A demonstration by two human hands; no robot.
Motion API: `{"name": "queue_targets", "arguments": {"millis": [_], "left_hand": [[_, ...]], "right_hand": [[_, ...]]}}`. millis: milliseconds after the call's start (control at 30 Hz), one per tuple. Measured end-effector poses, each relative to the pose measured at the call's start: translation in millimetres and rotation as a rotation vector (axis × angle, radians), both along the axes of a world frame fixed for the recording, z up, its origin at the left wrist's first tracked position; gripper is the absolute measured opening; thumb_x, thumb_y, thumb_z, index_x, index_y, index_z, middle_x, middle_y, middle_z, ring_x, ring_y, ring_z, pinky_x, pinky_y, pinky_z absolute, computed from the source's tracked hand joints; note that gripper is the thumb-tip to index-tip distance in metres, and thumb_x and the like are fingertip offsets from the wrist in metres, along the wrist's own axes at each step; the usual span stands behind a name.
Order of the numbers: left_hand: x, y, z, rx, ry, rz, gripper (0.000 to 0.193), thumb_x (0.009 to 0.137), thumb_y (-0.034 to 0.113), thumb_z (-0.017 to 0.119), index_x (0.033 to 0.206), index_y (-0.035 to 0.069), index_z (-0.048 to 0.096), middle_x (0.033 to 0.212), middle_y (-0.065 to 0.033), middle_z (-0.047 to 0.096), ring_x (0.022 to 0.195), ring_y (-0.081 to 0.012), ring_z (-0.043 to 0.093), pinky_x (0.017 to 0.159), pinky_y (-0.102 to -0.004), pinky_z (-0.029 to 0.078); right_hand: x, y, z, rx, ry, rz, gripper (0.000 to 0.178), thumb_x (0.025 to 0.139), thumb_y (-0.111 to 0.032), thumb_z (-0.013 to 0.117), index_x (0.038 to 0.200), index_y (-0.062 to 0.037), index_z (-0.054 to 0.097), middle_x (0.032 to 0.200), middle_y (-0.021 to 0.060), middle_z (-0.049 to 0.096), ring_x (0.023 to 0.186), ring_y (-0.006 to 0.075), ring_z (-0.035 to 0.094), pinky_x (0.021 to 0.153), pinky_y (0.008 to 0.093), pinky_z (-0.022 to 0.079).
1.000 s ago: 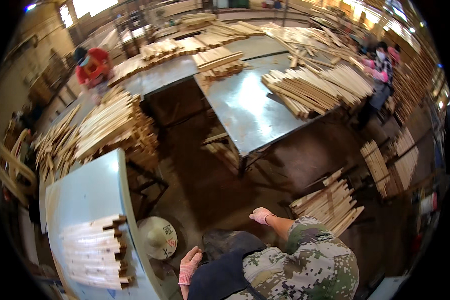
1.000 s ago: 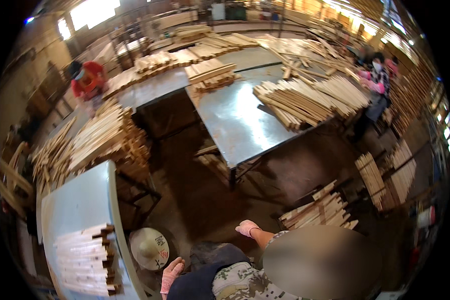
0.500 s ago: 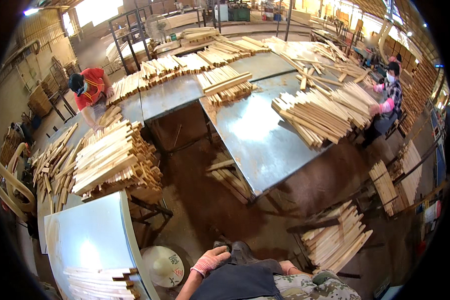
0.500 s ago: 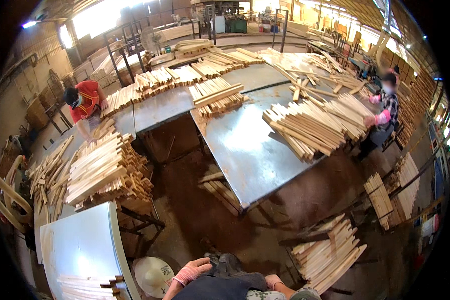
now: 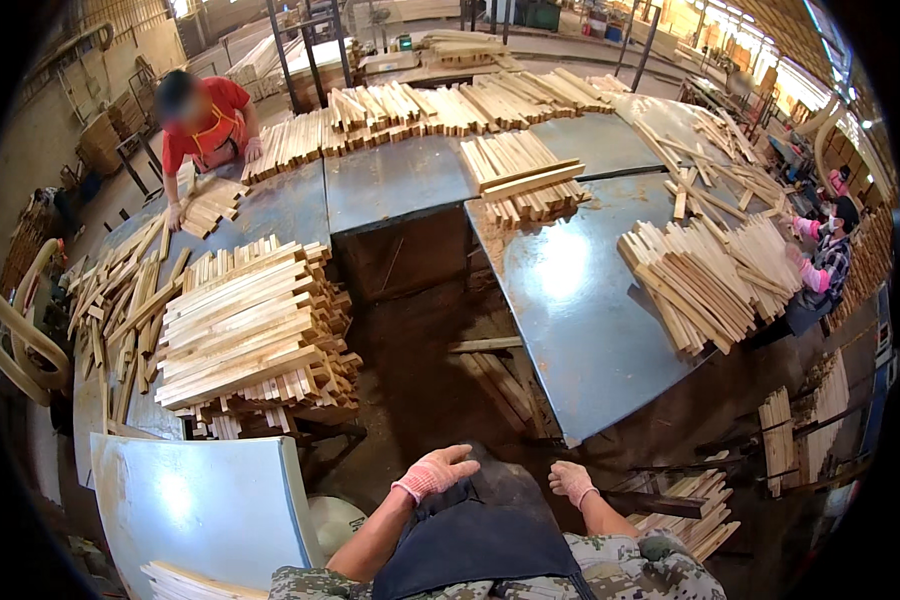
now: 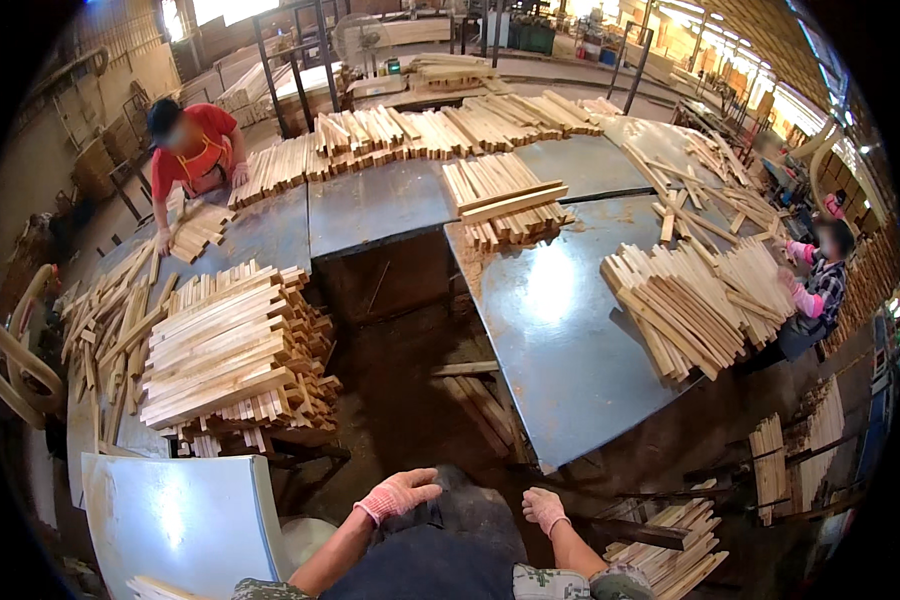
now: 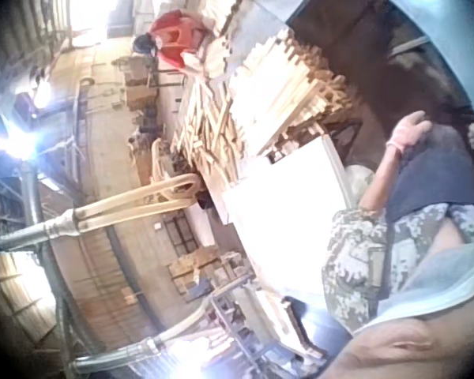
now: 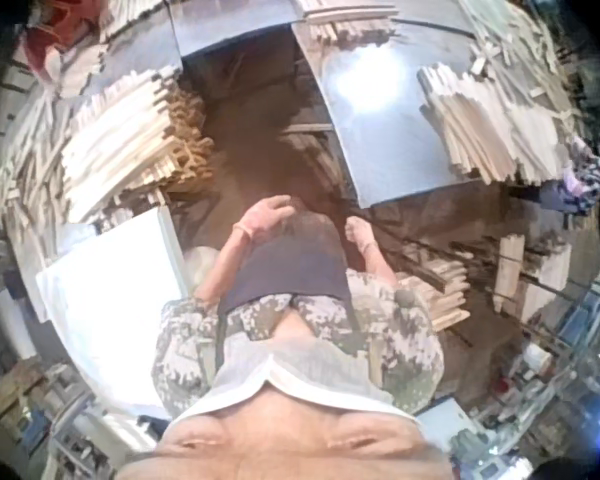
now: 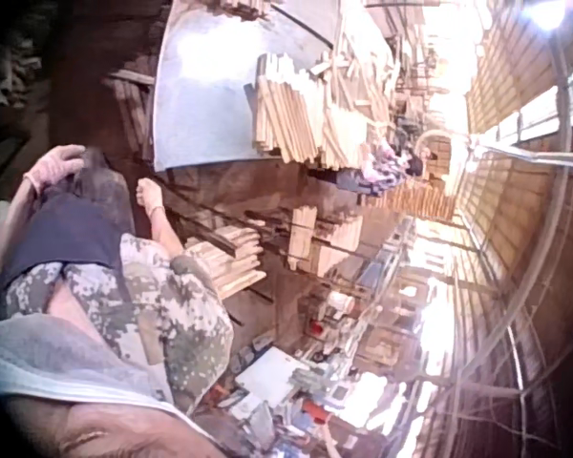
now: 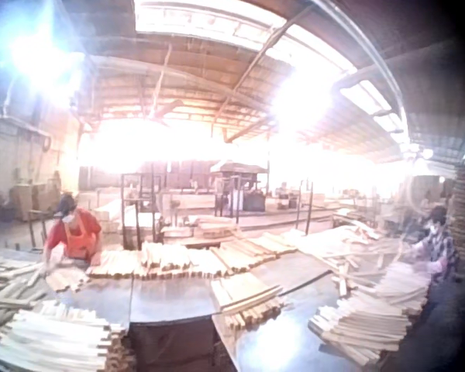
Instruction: The person repeatedly picks up stacks of light-colored wooden planks from a metal table and places them onto a conveyor belt. They wear pink gloves and handle the wood by hand, moving between the table and the conveyor in a repetitive cycle.
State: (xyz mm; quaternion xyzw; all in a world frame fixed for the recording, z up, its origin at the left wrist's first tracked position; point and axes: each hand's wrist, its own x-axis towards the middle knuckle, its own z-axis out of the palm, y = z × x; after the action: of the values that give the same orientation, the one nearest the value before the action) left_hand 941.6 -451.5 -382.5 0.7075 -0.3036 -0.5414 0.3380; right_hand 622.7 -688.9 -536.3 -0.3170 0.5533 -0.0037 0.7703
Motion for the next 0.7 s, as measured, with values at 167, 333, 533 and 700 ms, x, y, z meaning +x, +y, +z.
{"name": "queue_targets", "arguments": {"millis": [167, 333, 533, 700], "left_hand": [[38, -9, -11, -0.031, 0.057, 0.088, 0.078, 0.101, 0.050, 0.071, 0.155, -0.003, 0.054, 0.158, -0.0208, 0.058, 0.149, -0.0320, 0.053, 0.124, -0.0371, 0.039], [105, -37, -7, 0.031, 0.165, 0.195, 0.075, 0.101, 0.044, 0.073, 0.154, -0.005, 0.054, 0.155, -0.0217, 0.061, 0.144, -0.0310, 0.058, 0.120, -0.0370, 0.044], [227, -102, 4, 0.097, 0.134, 0.282, 0.073, 0.101, 0.041, 0.074, 0.154, -0.004, 0.054, 0.154, -0.0204, 0.061, 0.144, -0.0292, 0.058, 0.120, -0.0363, 0.044], [328, -172, 28, 0.094, 0.104, 0.266, 0.073, 0.101, 0.038, 0.075, 0.156, -0.004, 0.052, 0.156, -0.0202, 0.060, 0.144, -0.0279, 0.058, 0.120, -0.0356, 0.044]], "right_hand": [[57, 4, 9, -0.265, 0.288, 0.550, 0.023, 0.101, -0.026, 0.064, 0.096, -0.0049, 0.073, 0.087, 0.0056, 0.067, 0.072, 0.0184, 0.063, 0.062, 0.0368, 0.051], [87, -16, -65, -0.592, 0.275, 1.165, 0.040, 0.102, -0.038, 0.066, 0.119, -0.0039, 0.078, 0.114, 0.0178, 0.078, 0.103, 0.0308, 0.075, 0.085, 0.0434, 0.057], [203, -99, -97, -0.650, 0.249, 1.209, 0.039, 0.102, -0.037, 0.064, 0.112, -0.0017, 0.077, 0.114, 0.0195, 0.078, 0.107, 0.0339, 0.074, 0.088, 0.0423, 0.057], [353, -200, -85, -0.936, 0.129, 0.786, 0.027, 0.098, -0.028, 0.065, 0.103, -0.0035, 0.074, 0.089, 0.0134, 0.072, 0.078, 0.0261, 0.067, 0.074, 0.0403, 0.055]]}}
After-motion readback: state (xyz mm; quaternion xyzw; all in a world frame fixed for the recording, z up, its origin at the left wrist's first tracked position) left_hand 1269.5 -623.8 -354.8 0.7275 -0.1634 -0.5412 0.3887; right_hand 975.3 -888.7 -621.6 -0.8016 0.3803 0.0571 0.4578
